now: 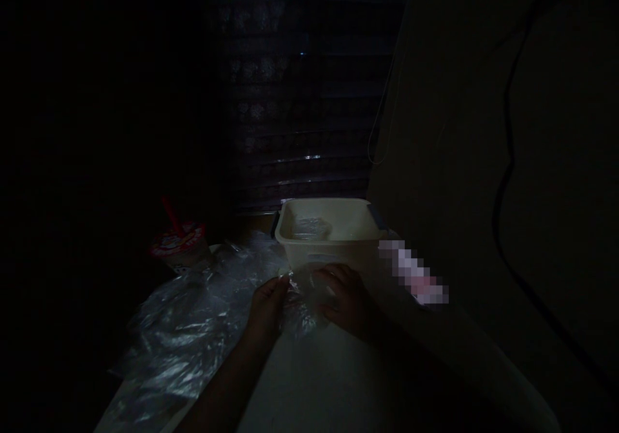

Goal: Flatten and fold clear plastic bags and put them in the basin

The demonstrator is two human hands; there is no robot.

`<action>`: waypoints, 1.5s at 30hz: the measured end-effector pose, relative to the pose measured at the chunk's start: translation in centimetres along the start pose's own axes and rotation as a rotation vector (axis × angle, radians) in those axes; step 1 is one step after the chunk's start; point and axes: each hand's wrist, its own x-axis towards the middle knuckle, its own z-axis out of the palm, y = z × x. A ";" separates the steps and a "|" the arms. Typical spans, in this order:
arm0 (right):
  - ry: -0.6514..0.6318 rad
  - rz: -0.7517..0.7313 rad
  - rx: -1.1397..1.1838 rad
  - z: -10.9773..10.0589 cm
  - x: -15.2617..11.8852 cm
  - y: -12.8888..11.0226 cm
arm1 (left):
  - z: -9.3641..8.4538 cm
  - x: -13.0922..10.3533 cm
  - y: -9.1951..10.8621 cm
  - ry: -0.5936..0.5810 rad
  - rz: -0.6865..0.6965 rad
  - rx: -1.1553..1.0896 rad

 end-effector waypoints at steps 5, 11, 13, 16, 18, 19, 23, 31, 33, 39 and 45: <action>0.002 -0.021 -0.097 0.3 0.4 -1.1 | 0.2 -0.1 -0.1 -0.037 -0.001 0.015; 0.107 -0.034 -0.143 1.0 0.5 -1.7 | 0.2 -0.4 0.1 -0.032 0.030 0.047; 0.129 -0.016 -0.141 0.5 0.9 -1.5 | 0.1 -0.4 0.3 -0.034 0.044 0.062; 0.106 0.032 -0.153 -0.8 1.5 -1.1 | 0.1 -0.6 0.6 -0.070 0.059 0.057; 0.073 0.073 -0.141 -1.8 1.9 -0.9 | 0.2 -0.8 0.8 -0.159 0.091 0.039; 0.058 0.088 -0.112 -2.4 2.1 -0.9 | 0.3 -0.9 0.8 -0.214 0.121 0.044; 0.021 0.111 0.095 -4.2 2.5 -0.8 | 0.5 -1.1 0.8 -0.270 0.190 0.240; 0.046 0.027 0.250 -8.9 3.0 -1.2 | 0.4 -1.1 3.5 -0.169 0.218 0.447; 0.028 0.022 0.268 -10.0 3.2 -1.4 | 0.5 -1.3 4.3 -0.146 0.248 0.489; 0.006 0.074 0.249 -11.7 3.4 -1.9 | 0.6 -2.1 5.7 -0.123 0.308 0.624; 0.031 0.020 0.234 -12.3 3.3 -1.6 | -0.1 -2.0 6.1 -0.136 0.350 0.721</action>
